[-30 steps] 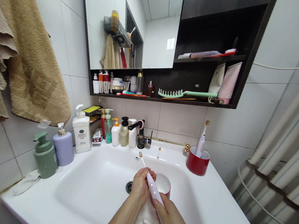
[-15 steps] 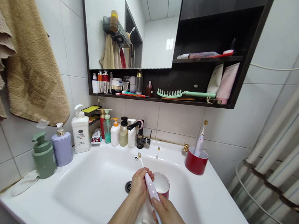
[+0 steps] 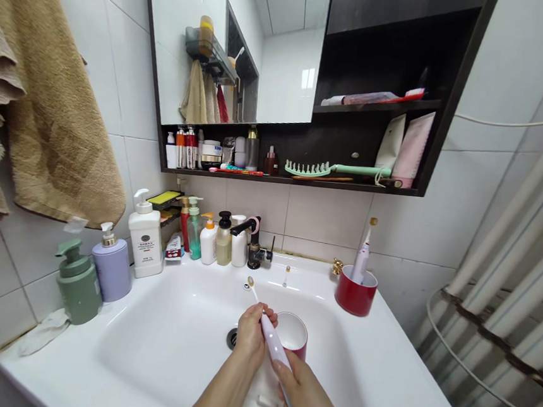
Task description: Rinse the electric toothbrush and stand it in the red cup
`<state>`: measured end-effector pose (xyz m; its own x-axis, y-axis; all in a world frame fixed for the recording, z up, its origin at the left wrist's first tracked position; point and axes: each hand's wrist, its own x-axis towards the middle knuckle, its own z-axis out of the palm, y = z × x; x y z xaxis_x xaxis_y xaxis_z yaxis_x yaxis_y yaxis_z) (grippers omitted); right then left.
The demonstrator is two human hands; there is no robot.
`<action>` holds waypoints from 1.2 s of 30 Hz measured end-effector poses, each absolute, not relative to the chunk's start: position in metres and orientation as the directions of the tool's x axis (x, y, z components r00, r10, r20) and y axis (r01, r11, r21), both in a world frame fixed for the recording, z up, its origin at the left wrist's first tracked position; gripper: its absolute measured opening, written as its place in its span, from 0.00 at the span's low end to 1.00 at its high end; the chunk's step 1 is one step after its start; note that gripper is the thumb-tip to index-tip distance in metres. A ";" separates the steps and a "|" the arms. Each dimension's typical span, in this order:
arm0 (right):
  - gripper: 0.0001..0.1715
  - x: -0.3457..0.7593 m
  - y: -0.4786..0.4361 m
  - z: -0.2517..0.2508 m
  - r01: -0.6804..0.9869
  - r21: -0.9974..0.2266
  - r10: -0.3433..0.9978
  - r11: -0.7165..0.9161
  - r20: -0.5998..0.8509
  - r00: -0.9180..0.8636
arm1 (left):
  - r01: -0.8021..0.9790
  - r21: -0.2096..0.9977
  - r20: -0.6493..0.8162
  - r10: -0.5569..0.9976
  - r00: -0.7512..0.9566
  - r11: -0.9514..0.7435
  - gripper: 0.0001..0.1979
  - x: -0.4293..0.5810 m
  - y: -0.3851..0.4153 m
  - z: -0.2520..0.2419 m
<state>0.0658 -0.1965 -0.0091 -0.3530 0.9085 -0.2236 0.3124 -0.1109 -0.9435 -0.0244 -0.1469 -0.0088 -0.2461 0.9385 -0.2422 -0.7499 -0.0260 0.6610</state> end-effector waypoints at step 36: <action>0.31 0.087 -0.190 -0.021 0.209 -0.978 0.941 0.028 -0.045 -0.335 | -0.055 0.984 -0.176 0.937 -0.301 0.168 0.09 -0.035 -0.063 -0.011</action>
